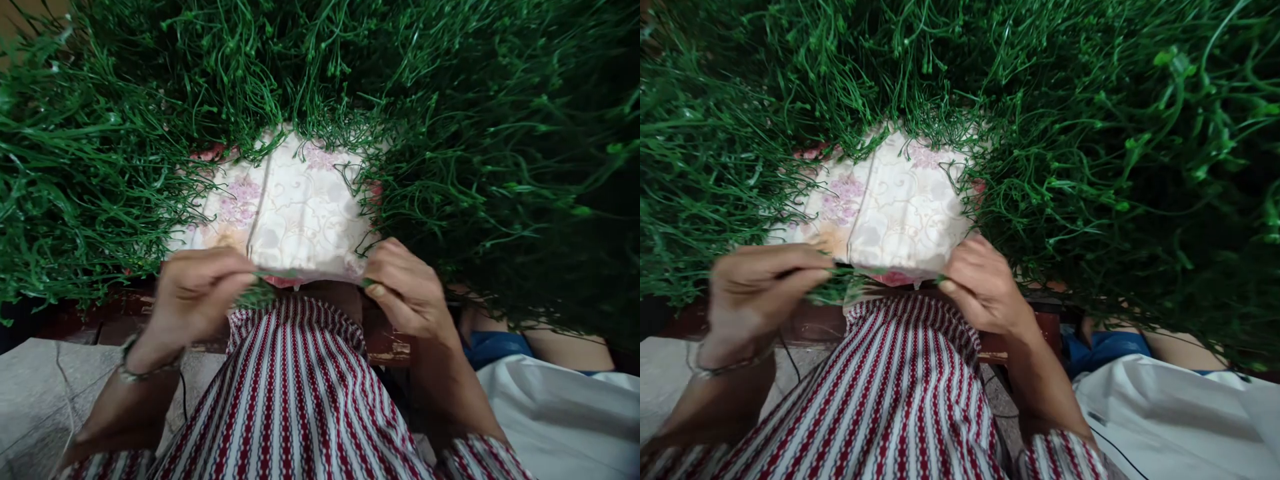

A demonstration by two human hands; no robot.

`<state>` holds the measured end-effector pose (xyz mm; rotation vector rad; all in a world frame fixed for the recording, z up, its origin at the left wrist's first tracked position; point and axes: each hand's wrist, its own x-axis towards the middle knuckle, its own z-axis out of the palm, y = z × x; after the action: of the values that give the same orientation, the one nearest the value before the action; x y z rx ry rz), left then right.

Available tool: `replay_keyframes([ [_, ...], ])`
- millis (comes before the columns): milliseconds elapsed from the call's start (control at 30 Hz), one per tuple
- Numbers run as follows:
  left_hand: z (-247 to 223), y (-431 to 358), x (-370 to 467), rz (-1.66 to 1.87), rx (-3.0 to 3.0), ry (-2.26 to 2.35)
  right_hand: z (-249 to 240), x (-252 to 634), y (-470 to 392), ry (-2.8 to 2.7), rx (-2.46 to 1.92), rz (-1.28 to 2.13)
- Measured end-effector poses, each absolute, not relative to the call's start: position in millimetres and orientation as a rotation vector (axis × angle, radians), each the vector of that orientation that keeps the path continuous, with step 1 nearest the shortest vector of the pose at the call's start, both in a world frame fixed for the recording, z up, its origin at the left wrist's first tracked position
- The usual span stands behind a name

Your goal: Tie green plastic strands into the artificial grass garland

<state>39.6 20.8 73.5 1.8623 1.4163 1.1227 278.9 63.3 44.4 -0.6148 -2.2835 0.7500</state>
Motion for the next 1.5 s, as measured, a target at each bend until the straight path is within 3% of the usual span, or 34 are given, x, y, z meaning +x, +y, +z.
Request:
replay_keyframes([
  [100, 75, 33, 49, 0.966, 1.799, 1.325, 52, 273, 67, -2.226, -0.582, 0.724],
  [233, 61, 47, 62, 1.047, 1.542, 1.294, 55, 251, 75, -2.098, -0.663, 0.663],
  [467, 45, 48, 69, 1.270, 1.089, 1.246, 38, 219, 76, -2.088, -0.771, 0.966],
  [733, 39, 52, 80, 1.526, 0.846, 1.298, 24, 208, 64, -2.144, -0.912, 0.753],
  [1033, 42, 78, 62, 1.853, 0.802, 1.428, 26, 213, 37, -2.138, -0.787, 0.622],
  [1267, 41, 77, 76, 1.571, 1.117, 1.374, 59, 247, 61, -1.802, -1.044, 0.554],
  [1500, 40, 72, 78, 1.517, 0.960, 1.350, 56, 222, 76, -2.163, -1.001, 0.705],
])
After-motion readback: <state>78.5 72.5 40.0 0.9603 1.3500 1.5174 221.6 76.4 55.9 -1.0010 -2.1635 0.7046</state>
